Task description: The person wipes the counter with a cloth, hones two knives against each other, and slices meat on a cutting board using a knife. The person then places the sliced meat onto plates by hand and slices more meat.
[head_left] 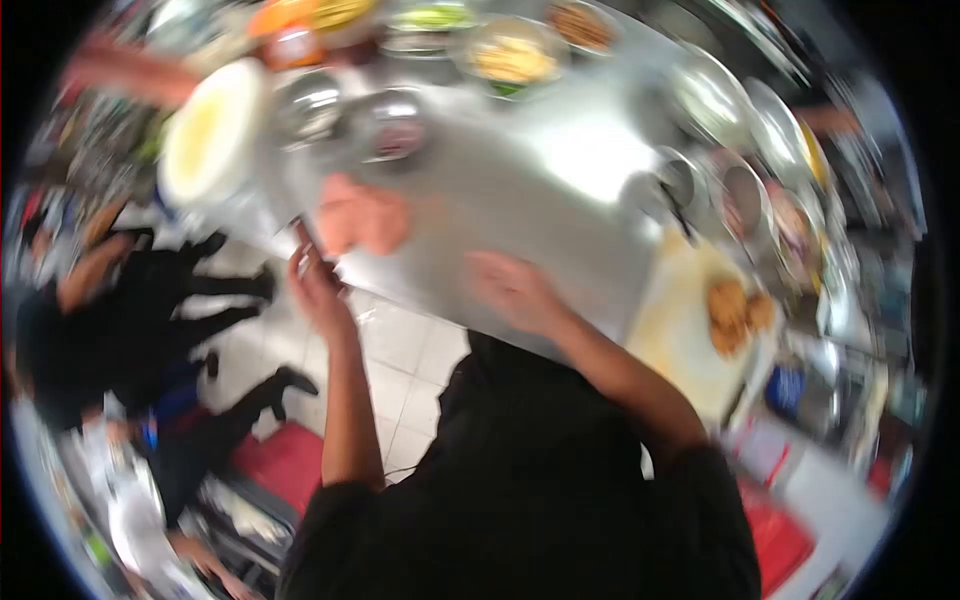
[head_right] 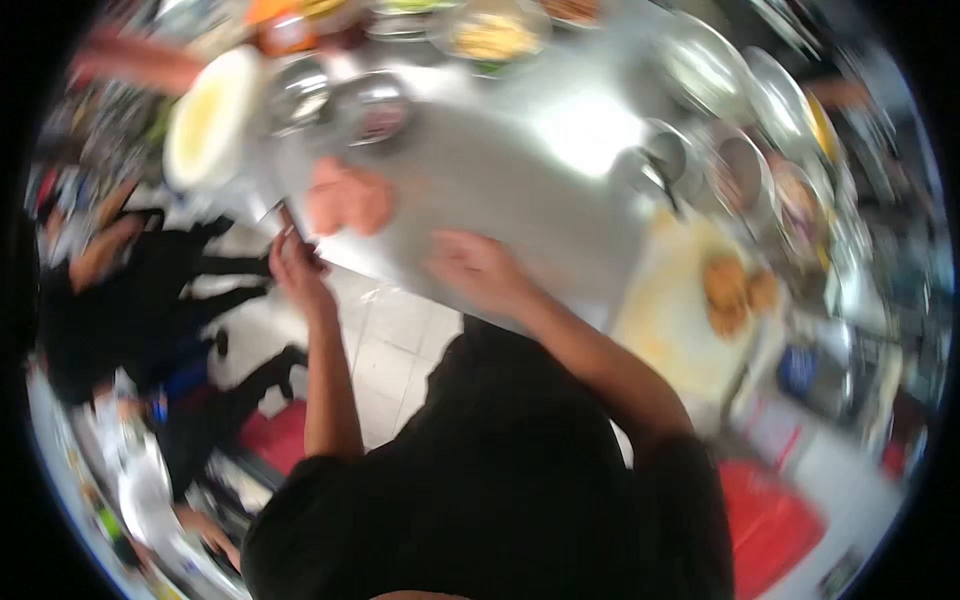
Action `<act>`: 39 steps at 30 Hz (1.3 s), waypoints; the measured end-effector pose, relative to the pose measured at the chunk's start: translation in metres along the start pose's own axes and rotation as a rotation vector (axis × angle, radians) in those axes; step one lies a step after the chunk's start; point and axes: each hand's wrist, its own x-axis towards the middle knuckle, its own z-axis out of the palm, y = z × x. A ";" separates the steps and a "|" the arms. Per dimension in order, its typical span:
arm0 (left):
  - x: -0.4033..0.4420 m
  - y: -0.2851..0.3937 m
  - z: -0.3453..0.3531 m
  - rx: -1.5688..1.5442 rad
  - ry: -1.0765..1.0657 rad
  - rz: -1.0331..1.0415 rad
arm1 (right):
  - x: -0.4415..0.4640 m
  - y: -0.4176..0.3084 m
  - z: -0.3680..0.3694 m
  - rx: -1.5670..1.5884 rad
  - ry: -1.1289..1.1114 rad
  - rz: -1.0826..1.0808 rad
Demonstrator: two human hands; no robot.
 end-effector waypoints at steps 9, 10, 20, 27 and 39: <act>-0.195 -0.021 0.028 -0.023 -0.866 -0.032 | -0.046 -0.003 0.019 0.417 0.247 0.183; -0.201 -0.032 0.032 -0.030 -0.960 0.047 | -0.068 -0.003 0.009 0.469 0.323 0.197; 0.045 -0.091 0.034 0.994 -0.153 1.139 | -0.424 0.031 -0.109 0.039 1.216 0.120; 0.126 -0.138 0.003 1.107 -0.511 0.620 | -0.623 0.083 -0.129 -0.088 1.587 0.333; -0.018 -0.109 0.066 1.110 -0.265 1.126 | -0.692 0.158 -0.082 0.209 1.711 0.416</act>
